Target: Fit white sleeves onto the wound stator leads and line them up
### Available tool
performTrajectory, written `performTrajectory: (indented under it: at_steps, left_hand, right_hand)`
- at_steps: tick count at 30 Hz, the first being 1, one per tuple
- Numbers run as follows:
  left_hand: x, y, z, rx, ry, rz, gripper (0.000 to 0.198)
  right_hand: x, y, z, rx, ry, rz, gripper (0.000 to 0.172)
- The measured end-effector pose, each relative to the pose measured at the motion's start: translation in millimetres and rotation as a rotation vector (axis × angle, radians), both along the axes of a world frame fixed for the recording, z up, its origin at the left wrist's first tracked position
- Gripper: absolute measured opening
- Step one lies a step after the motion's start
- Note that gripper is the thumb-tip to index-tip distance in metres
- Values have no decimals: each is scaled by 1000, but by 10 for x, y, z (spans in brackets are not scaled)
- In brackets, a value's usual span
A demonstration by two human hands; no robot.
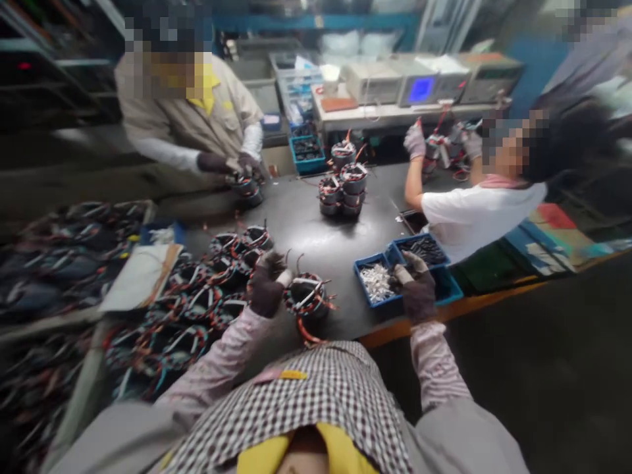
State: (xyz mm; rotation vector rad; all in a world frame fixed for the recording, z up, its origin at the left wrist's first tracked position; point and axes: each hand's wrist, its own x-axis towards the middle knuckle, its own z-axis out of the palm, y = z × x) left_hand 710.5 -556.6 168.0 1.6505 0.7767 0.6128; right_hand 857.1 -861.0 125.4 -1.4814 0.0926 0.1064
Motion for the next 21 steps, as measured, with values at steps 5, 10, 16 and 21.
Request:
performTrajectory:
  at_steps: [5, 10, 16, 21]
  left_hand:
    - [-19, -403, 269, -710, -32, -617, 70]
    - [-103, -478, 149, -769, -138, -729, 68]
    - [-275, -320, -74, -889, -190, -433, 74]
    - [-427, -205, -127, -819, -227, -303, 67]
  right_hand:
    - [-682, 788, 509, 113, -126, 295, 54]
    - [-863, 1040, 344, -284, -541, 443, 37]
    - [-921, 1131, 331, -569, -755, 461, 44]
    - [-818, 852, 241, -378, -299, 307, 53]
